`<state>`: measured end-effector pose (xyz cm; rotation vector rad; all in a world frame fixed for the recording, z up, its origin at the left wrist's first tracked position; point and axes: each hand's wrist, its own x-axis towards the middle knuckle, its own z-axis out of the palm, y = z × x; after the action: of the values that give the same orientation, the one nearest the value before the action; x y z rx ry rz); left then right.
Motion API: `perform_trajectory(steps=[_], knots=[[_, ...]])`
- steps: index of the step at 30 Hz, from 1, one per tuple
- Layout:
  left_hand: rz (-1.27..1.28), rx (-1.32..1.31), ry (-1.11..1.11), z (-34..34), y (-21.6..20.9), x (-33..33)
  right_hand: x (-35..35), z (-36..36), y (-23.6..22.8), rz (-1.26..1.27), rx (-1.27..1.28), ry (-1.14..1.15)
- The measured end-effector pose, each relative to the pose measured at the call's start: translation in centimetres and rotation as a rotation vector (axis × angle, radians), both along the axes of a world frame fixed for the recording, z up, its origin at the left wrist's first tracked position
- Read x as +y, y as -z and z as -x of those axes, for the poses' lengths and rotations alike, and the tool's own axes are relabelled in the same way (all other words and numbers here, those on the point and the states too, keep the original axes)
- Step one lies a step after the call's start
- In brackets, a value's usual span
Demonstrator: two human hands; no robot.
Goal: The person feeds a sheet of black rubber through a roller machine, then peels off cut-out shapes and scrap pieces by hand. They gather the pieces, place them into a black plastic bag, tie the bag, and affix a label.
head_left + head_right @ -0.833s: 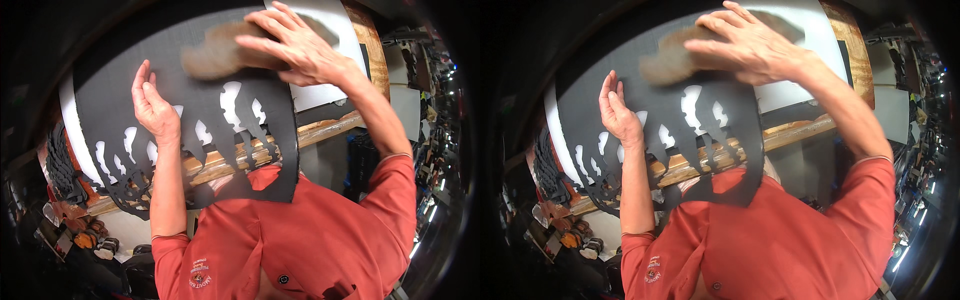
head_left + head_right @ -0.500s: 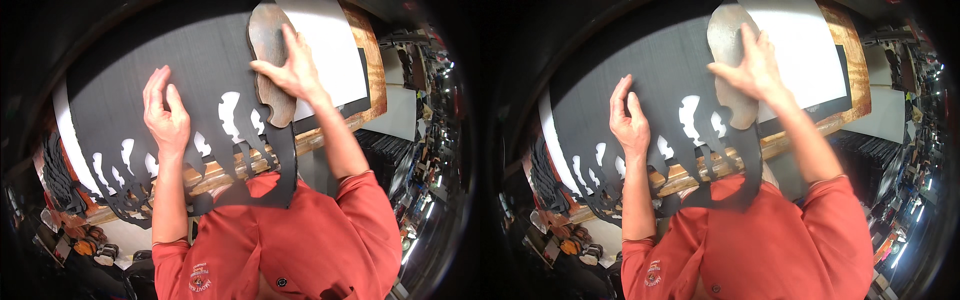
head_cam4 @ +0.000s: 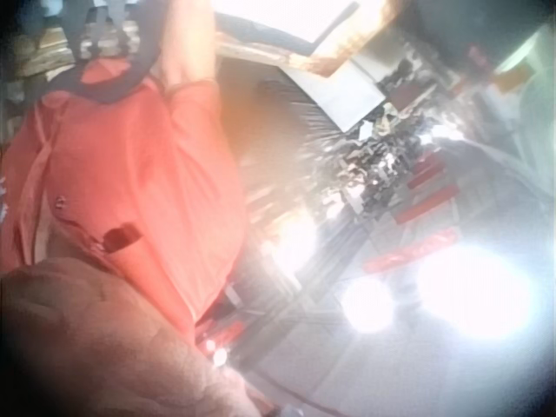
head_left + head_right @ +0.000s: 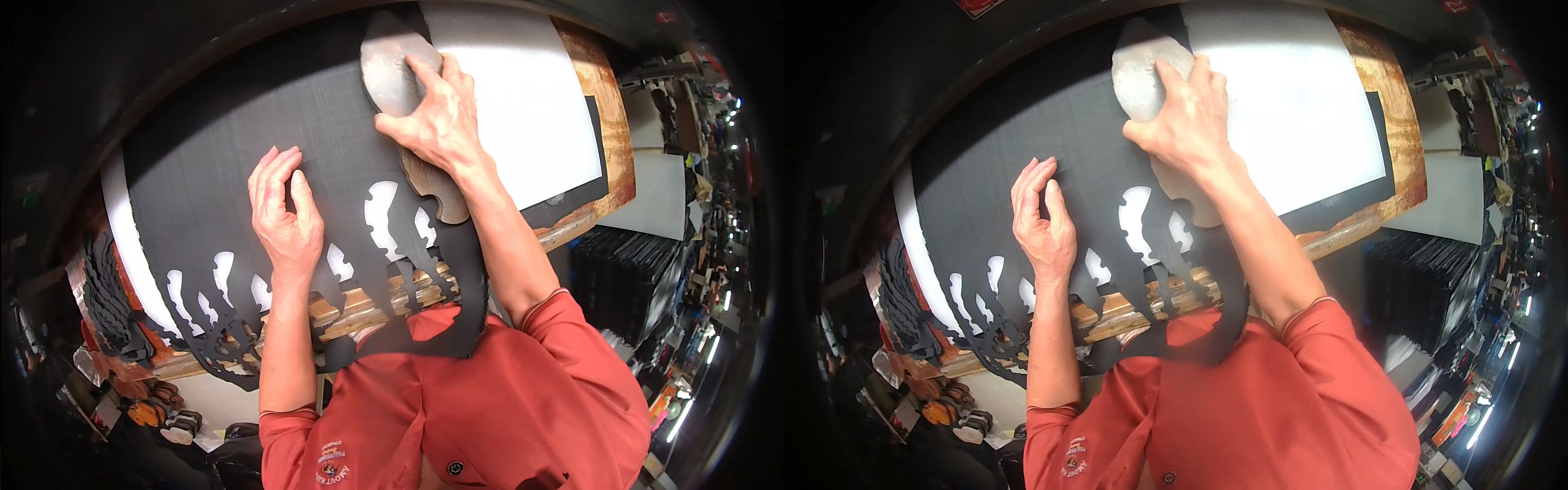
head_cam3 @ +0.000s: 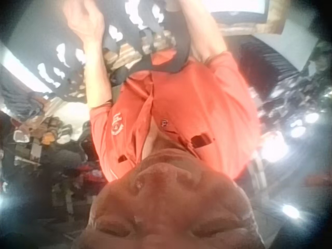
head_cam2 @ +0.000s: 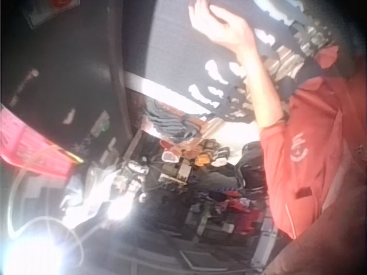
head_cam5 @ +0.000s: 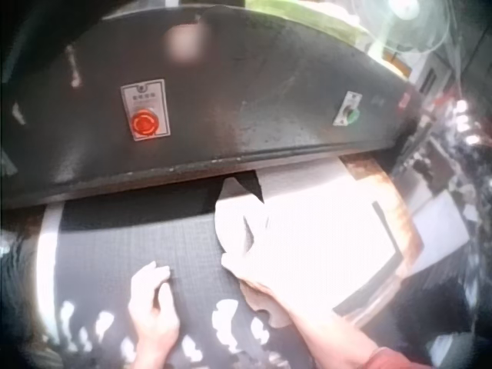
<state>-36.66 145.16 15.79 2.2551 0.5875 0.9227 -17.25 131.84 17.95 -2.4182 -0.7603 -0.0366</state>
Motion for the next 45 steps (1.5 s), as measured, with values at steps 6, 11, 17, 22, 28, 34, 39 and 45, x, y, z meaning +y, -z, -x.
perform_trajectory(steps=[6,11,17,22,28,34,39,45], knots=[[0.002,-0.003,0.007,-0.1,0.6,0.2,0.1,-0.9,1.7,-0.098,-0.175,-0.104],[-0.021,0.024,0.011,-0.2,0.5,0.0,-5.4,0.8,0.8,-0.141,-0.070,-0.218],[-0.106,0.110,0.024,-0.2,0.3,-0.1,-9.3,5.6,3.3,-0.294,-0.205,-0.266],[-0.130,0.130,0.041,-0.3,-0.1,-0.3,-9.4,5.3,3.6,-0.378,-0.166,-0.256],[-0.114,0.235,0.013,-0.3,-0.6,-0.7,-9.8,5.6,2.9,-0.396,-0.115,-0.200],[-0.140,0.280,0.005,-0.3,-0.8,-0.9,-9.9,5.3,3.3,-0.480,-0.103,-0.201],[-0.134,0.294,0.023,-0.3,-0.8,-1.0,-9.9,5.2,3.3,-0.495,-0.075,-0.220],[-0.156,0.303,0.038,-0.2,-0.7,-0.8,-9.9,5.2,3.6,-0.532,-0.059,-0.228]])
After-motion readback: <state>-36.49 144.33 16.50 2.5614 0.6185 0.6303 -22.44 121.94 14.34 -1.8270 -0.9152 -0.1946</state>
